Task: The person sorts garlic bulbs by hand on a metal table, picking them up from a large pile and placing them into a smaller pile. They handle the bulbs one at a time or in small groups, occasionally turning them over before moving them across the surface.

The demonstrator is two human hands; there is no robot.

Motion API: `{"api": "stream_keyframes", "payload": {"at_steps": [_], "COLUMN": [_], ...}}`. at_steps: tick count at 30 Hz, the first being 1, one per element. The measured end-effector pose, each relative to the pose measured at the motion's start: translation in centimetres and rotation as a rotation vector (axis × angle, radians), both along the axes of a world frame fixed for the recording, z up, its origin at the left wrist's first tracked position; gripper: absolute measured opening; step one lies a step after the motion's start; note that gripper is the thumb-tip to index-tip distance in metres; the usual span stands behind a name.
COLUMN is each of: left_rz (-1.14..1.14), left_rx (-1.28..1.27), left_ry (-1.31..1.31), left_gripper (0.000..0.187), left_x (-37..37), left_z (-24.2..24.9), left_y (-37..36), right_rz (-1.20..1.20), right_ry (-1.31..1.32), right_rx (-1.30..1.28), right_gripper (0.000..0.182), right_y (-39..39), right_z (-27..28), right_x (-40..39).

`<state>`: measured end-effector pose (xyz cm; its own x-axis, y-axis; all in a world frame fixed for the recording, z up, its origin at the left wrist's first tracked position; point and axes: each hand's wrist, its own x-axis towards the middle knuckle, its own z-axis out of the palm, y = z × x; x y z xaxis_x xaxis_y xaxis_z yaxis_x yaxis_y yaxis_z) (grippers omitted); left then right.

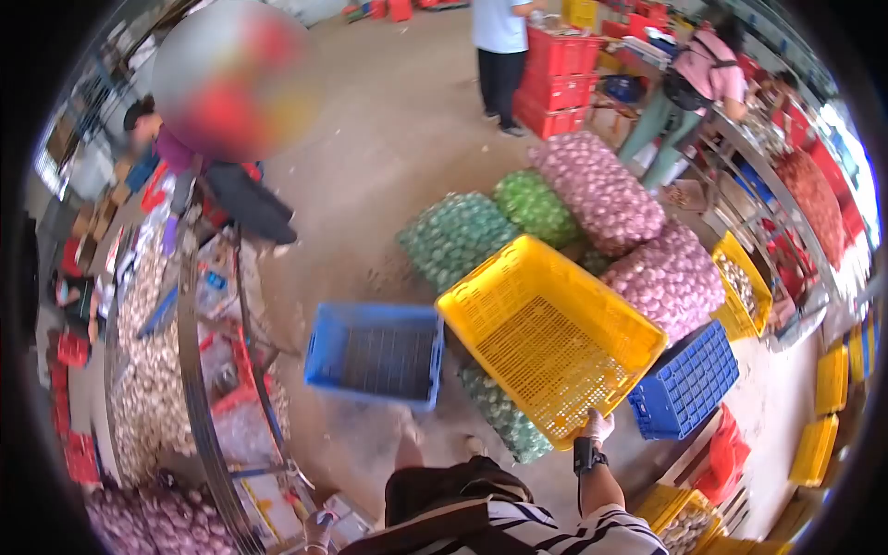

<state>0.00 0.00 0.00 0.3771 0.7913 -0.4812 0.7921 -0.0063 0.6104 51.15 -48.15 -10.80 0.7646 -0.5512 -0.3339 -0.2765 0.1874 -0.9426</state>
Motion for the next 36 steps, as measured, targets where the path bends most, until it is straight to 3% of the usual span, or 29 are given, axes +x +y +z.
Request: {"api": "stream_keyframes", "payload": {"at_steps": [2,3,5,7,8,9,10,11,12,14,15,16,18,20,25,27,30,32,35,36], "left_rz": [-0.019,0.007,-0.212,-0.286,-0.282,-0.279,-0.234,-0.185,-0.178,-0.155,-0.144,-0.116,-0.09,-0.095,-0.05,-0.086,0.004,0.068,0.134,0.196], "left_rx": [0.168,-0.03,0.113,0.131,0.09,0.052,0.012,-0.029,-0.016,-0.008,-0.026,-0.037,-0.145,-0.115,0.114,0.28,0.384,0.471,0.559,0.62], "left_ry": [0.036,0.029,0.03,0.016,-0.048,-0.119,-0.054,0.009,-0.083,-0.204,-0.225,-0.224,-0.356,-0.3,-0.232,-0.159,-0.197,-0.218,-0.235,-0.275], "left_gripper": [0.028,0.028,0.035,0.038,0.04,0.041,0.041,0.04,0.036,0.032,0.034,0.034,0.037,0.038,0.039,0.039,0.037,0.036,0.036,0.036], "left_x": [-3.8,-4.3,-5.2,-0.3,1.6,3.9,8.1,13.1,16.1,20.4,21.5,21.8,21.9,21.7,22.4,23.0,22.7,22.8,22.3,22.1], "left_z": [0.1,-6.1,-7.2,-7.0,-8.1,-9.4,-7.4,-5.0,-4.2,-3.6,-3.7,-4.1,-5.3,-5.7,-2.5,1.5,4.1,5.7,9.3,9.8], "left_y": [-2.8,-7.8,-4.3,1.1,3.3,6.0,8.7,11.4,14.2,19.9,22.4,24.4,28.2,31.2,37.6,39.3,42.0,43.8,46.7,47.4], "right_rz": [-0.013,-0.029,0.054,0.032,0.064,0.069,0.097,0.064,-0.128,-0.232,-0.253,-0.433,-0.467,-0.335,0.022,0.174,0.261,0.413,0.569,0.717], "right_ry": [0.006,-0.01,-0.078,0.051,-0.075,0.046,-0.02,0.081,0.017,0.352,0.652,0.586,0.61,0.367,0.16,0.1,-0.052,0.049,-0.048,-0.083], "right_rx": [0.11,-0.008,-0.072,-0.04,-0.057,-0.165,-0.187,-0.33,-0.467,-1.09,-1.153,-1.252,-1.266,-1.363,-1.285,-1.236,-1.379,-0.752,-0.59,-1.086], "right_gripper": [0.03,0.032,0.031,0.031,0.028,0.026,0.028,0.031,0.031,0.041,0.047,0.049,0.05,0.052,0.041,0.046,0.043,0.039,0.031,0.026], "right_y": [0.6,-5.3,-3.2,-1.6,-0.8,-1.4,-0.7,-0.5,1.3,4.5,10.4,11.6,13.9,17.4,29.8,32.9,33.1,36.8,45.3,49.8], "right_z": [0.2,4.8,2.1,0.2,1.0,1.5,2.1,2.6,3.2,5.9,11.7,10.6,10.0,10.8,12.0,9.7,0.2,-2.7,-4.5,-1.8], "right_x": [-0.1,-0.2,-0.5,-0.6,-1.1,-1.6,-2.3,-2.7,-3.2,-4.1,-3.7,-3.7,-2.3,-0.5,5.2,7.2,14.4,18.8,23.5,23.6]}}
